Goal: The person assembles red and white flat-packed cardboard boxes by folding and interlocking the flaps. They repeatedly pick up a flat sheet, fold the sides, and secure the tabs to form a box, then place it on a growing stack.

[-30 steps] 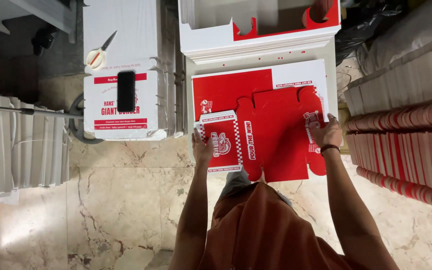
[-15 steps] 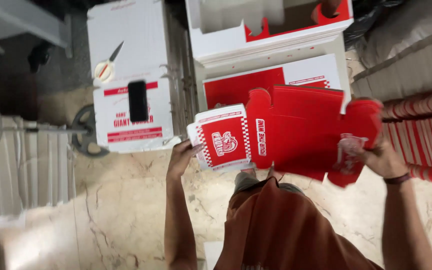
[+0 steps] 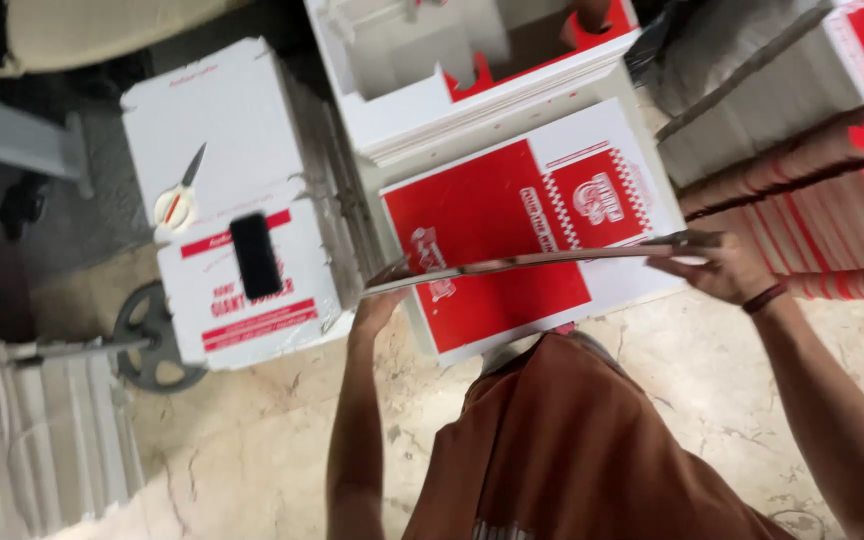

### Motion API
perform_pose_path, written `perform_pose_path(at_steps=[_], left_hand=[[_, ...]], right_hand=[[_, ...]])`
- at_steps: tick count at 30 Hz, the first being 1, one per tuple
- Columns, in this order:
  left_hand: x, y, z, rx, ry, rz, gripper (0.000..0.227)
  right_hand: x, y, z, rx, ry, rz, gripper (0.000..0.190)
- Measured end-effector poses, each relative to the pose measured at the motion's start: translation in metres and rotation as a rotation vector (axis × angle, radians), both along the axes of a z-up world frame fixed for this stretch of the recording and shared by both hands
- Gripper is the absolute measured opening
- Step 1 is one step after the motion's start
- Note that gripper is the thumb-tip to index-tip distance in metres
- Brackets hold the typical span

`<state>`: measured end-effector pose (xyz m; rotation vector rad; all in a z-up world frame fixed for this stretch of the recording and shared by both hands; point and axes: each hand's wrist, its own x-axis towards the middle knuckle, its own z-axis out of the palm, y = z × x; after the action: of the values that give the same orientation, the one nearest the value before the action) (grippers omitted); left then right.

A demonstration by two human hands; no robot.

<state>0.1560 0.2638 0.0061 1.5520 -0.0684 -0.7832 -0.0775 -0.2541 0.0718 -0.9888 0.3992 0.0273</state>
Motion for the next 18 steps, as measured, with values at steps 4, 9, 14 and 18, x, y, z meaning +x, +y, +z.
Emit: perform_pose_path(at_steps=[4,9,14,18], left_hand=[[0.012,-0.010,0.003,0.698,0.014,-0.256,0.074],[0.026,-0.108,0.123,0.706,0.054,-0.374,0.047],[0.037,-0.293,0.141,-0.140,-0.164,-0.105,0.073],[0.042,-0.494,0.183,-0.401,-0.378,-0.200,0.040]], right_hand=[[-0.015,0.019,0.046,-1.724,-0.653,0.246,0.029],[-0.074,-0.006,0.077,-1.598,-0.304,0.127,0.034],[-0.171,-0.087,0.069,-0.844,0.425,-0.468,0.027],[-0.223,-0.178,0.077,-0.891,0.372,-0.726,0.029]])
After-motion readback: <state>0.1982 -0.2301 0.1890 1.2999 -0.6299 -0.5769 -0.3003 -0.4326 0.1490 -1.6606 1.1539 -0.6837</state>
